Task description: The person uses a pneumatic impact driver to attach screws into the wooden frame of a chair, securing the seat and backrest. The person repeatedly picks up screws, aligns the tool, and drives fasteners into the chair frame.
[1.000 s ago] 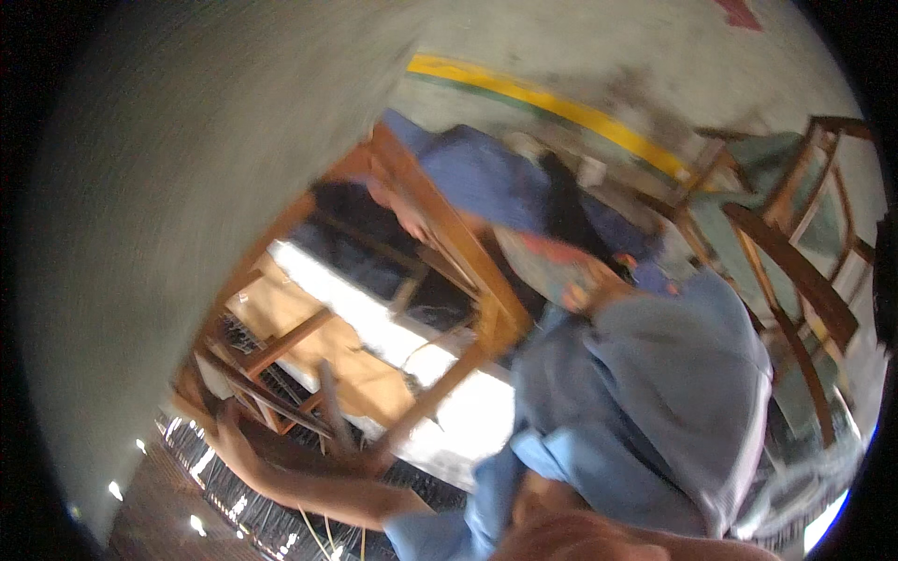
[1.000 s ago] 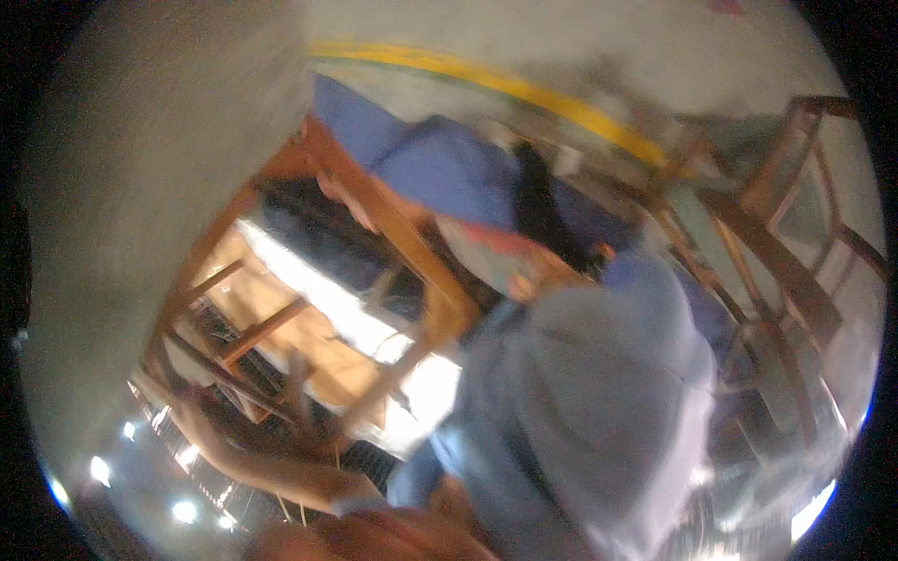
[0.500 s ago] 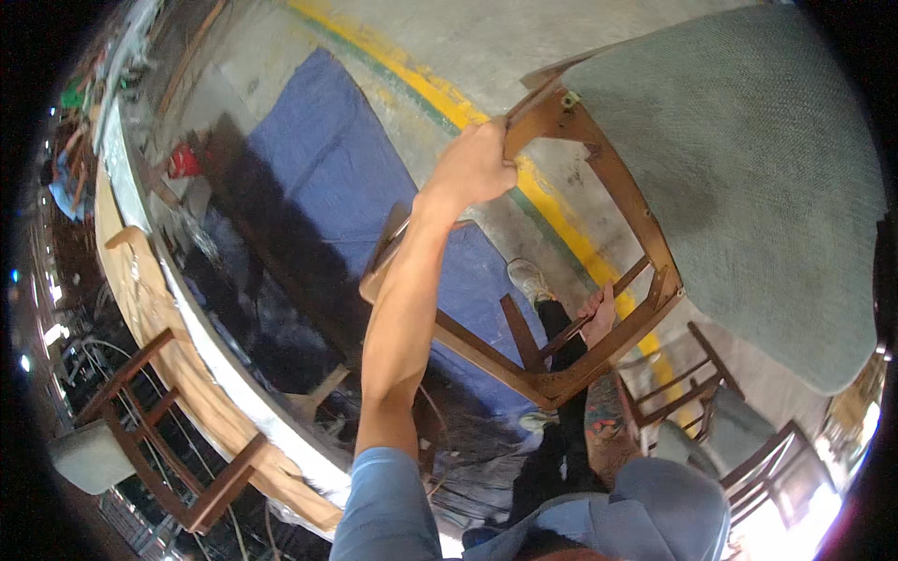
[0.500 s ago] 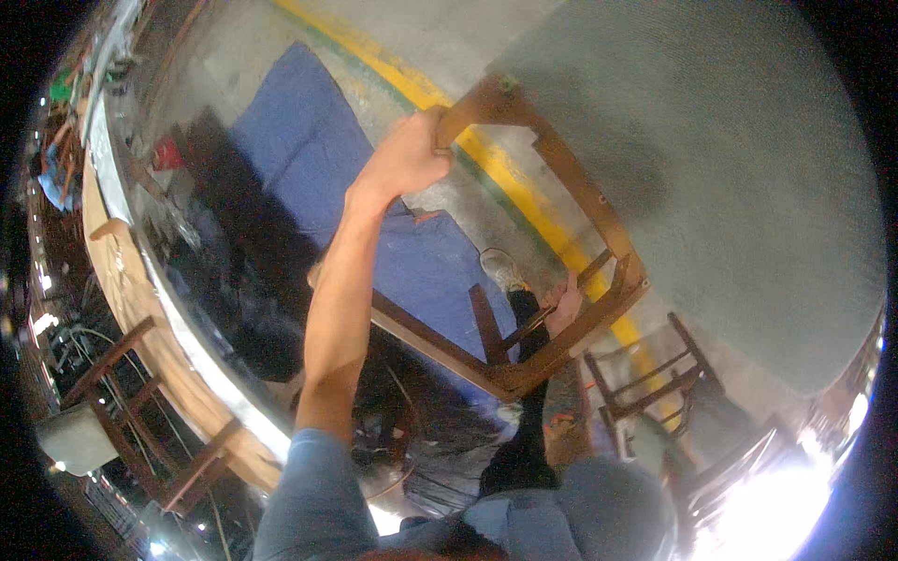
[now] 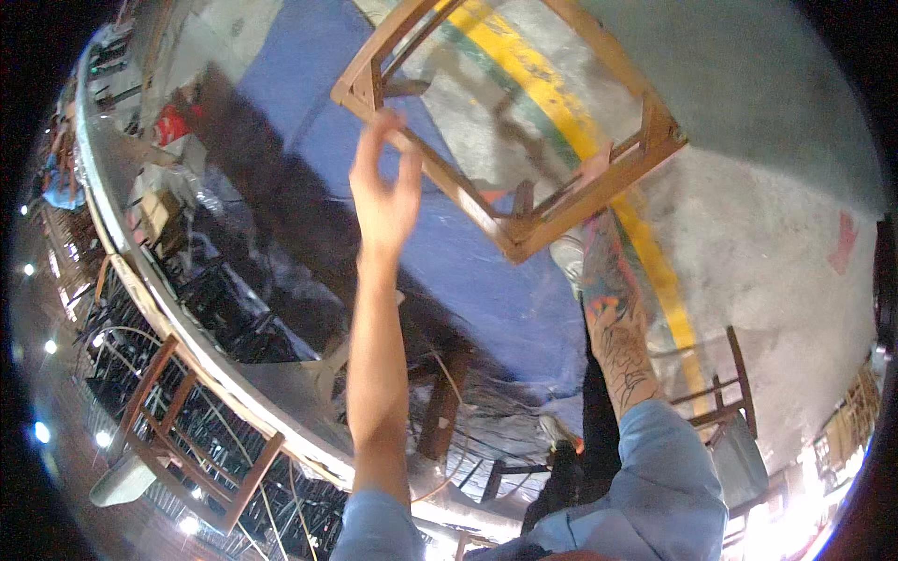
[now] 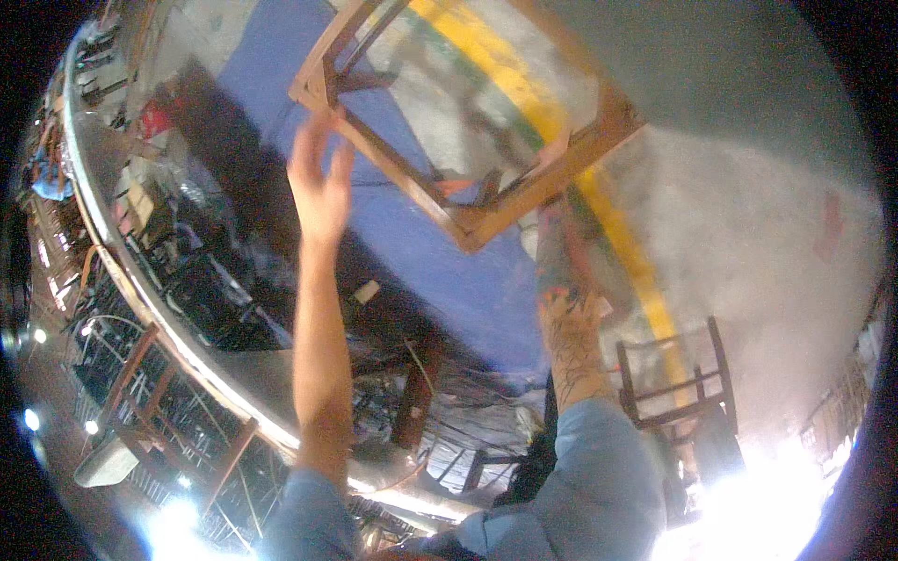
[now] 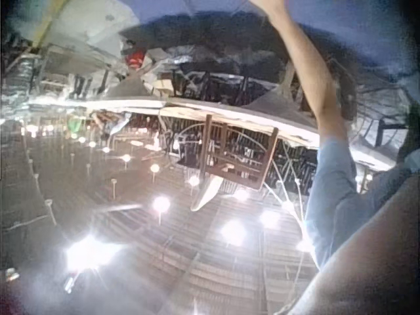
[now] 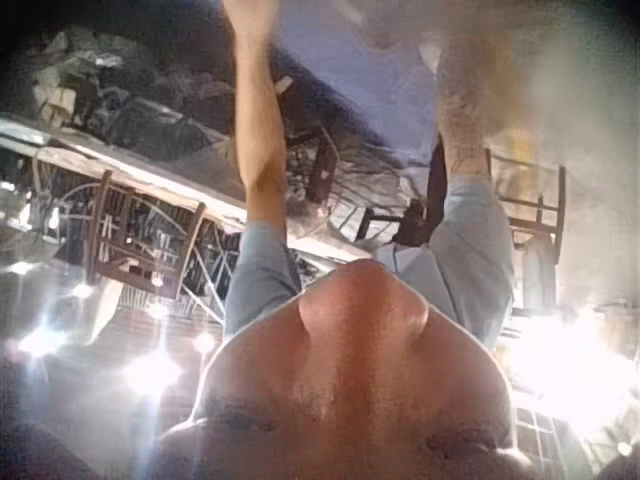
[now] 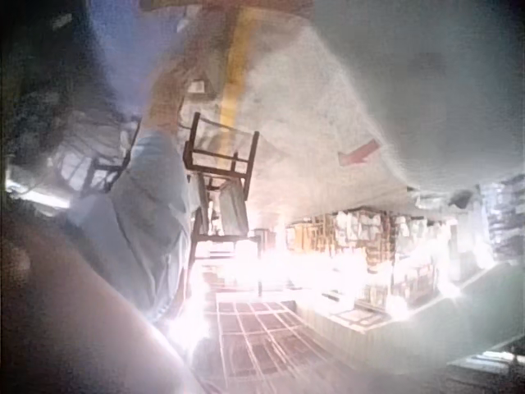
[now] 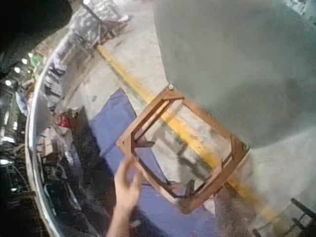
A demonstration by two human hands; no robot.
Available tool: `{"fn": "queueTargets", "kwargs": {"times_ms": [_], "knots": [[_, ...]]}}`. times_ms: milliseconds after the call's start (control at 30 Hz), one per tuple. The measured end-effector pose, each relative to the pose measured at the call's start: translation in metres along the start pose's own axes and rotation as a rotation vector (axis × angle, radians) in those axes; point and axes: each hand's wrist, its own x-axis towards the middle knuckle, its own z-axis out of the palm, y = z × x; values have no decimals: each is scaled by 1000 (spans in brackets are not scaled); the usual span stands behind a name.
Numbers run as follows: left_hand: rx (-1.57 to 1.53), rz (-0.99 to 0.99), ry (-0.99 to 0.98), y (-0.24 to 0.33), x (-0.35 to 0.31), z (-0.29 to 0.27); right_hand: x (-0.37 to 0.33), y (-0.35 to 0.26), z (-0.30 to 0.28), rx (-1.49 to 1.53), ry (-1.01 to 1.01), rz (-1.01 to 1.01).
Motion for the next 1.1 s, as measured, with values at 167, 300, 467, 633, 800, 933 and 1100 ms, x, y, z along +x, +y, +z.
{"fn": "queueTargets", "kwargs": {"times_ms": [167,300,467,633,800,933,1100], "knots": [[51,-564,-22,-62,-185,-51,44,-13,74,-109,-88,-73],[138,-876,-188,-37,-326,-79,55,-16,115,-420,-247,-226],[-104,-1108,-183,58,-425,-98,48,-33,47,-751,-529,-339],[-239,-1108,253,170,-526,-143,-9,0,-65,-1999,-713,-1372],[-188,-1214,677,231,-676,-170,-232,82,-173,-1436,-1085,-51],[-355,-1172,1057,239,-795,-166,-630,96,-151,-1021,-1556,-367],[-556,-1021,1356,234,-865,-218,-1012,149,-23,-543,-1798,-930]]}}
